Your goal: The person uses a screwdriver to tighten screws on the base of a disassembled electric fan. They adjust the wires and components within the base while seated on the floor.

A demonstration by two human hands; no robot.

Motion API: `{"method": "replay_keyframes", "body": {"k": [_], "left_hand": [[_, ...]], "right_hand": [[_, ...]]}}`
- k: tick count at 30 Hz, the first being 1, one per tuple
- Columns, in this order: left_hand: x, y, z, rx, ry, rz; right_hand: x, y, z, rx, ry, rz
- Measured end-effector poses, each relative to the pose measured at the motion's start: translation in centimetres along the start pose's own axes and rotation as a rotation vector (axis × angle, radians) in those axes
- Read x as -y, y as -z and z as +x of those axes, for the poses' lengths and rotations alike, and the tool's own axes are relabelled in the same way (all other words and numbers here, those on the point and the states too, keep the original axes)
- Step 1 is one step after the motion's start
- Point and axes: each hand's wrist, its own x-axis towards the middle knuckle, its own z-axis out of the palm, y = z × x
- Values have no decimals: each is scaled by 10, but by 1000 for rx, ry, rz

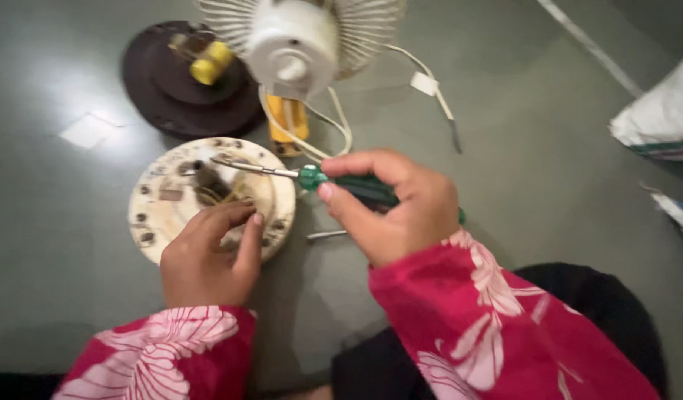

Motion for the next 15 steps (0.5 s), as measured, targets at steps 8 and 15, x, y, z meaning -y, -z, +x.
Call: {"method": "replay_keyframes", "body": {"k": [8, 15], "left_hand": [[20, 91, 47, 124, 439, -21], [86, 171, 61, 283, 210, 254]], "right_hand": [[22, -88, -15, 223, 118, 331], [44, -202, -25, 517, -439, 524]]}}
